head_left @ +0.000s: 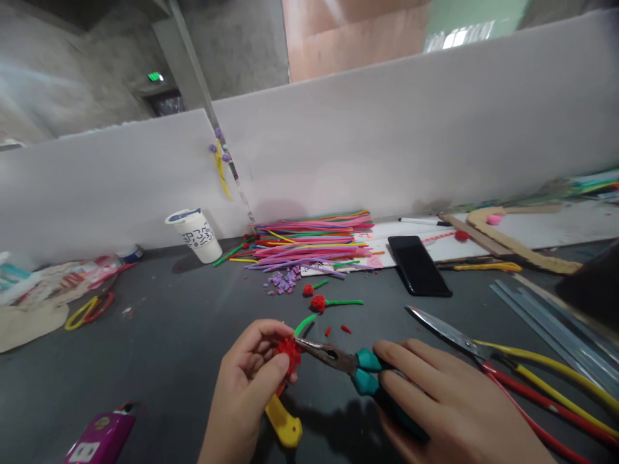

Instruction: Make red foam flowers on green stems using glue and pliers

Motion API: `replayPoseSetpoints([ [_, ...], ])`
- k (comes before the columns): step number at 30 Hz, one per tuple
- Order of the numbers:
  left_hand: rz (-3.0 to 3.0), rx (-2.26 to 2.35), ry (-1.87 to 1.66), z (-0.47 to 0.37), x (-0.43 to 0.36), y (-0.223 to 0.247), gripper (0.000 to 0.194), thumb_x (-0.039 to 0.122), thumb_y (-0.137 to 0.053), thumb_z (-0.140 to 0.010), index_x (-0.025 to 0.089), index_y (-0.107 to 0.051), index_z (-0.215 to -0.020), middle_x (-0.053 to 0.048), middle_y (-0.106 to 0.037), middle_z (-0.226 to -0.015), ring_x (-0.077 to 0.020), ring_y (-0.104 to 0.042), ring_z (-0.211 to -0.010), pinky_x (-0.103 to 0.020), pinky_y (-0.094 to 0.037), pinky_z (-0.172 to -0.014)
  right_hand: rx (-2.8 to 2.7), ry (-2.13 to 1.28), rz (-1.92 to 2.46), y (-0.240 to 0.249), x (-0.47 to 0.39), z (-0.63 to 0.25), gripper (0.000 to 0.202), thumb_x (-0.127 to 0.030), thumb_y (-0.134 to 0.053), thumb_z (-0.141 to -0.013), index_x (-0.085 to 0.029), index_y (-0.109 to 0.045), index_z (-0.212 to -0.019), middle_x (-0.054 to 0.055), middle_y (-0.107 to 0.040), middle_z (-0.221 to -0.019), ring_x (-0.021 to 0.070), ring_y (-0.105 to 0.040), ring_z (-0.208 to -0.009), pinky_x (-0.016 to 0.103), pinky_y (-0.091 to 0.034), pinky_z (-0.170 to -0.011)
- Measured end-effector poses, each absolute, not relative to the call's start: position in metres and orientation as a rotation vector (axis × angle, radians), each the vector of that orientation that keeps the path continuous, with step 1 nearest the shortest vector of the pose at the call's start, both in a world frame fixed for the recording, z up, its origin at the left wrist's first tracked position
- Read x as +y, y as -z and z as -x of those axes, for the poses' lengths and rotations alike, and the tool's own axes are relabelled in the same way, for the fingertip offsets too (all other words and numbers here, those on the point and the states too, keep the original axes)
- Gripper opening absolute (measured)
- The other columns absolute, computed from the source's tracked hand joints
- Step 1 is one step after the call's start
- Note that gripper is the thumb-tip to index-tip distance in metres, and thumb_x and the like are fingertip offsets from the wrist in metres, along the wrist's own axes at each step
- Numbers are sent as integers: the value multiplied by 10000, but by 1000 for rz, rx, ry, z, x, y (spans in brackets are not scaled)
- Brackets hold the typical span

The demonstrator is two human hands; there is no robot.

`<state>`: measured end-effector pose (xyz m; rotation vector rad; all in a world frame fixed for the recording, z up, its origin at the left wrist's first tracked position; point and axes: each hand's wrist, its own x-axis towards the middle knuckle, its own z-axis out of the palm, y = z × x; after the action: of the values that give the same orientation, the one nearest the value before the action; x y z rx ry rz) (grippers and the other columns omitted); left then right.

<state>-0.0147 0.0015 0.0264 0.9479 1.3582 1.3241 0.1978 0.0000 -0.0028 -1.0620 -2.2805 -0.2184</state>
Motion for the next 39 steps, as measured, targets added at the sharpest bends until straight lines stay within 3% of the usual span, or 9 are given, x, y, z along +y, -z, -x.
replayPoseSetpoints([
  [9,-952,1369,-1350,11,0,-28,120,243,-714,-682,199,-728,-792,-10,-675,-717,-135,-581,-549,-242,-504,-521,-2279,264,1076,-2,-1,-196,145,-88,-574,-726,-226,-602,-763,23,-707,-944,207,-586,-801,340,-427,-631],
  [20,-1004,1355,-1322,11,1,-25,89,240,-697,-710,199,-723,-785,11,-642,-650,-120,-565,-543,-225,-468,-536,-2343,442,1037,6,-4,-198,142,-86,-564,-769,-218,-612,-747,32,-701,-950,215,-523,-740,363,-388,-641],
  [29,-1097,1256,-1277,21,8,-9,83,227,-674,-769,193,-724,-825,15,-632,-643,-118,-587,-549,-200,-464,-518,-2419,589,1044,4,0,-196,156,-81,-611,-685,-233,-609,-718,12,-697,-919,212,-483,-701,363,-364,-599],
  [35,-1021,1218,-1330,24,6,-10,123,227,-702,-769,206,-732,-887,3,-692,-731,-138,-654,-585,-213,-492,-537,-2229,416,1054,-2,1,-197,115,-123,-565,-786,-221,-613,-751,30,-710,-990,234,-562,-826,379,-431,-704],
  [39,-909,1167,-1368,22,6,-16,197,265,-756,-753,199,-731,-937,-46,-753,-871,-194,-719,-709,-276,-553,-661,-2151,254,993,-9,7,-204,111,-173,-545,-845,-216,-626,-781,70,-697,-1007,237,-600,-921,361,-470,-819],
])
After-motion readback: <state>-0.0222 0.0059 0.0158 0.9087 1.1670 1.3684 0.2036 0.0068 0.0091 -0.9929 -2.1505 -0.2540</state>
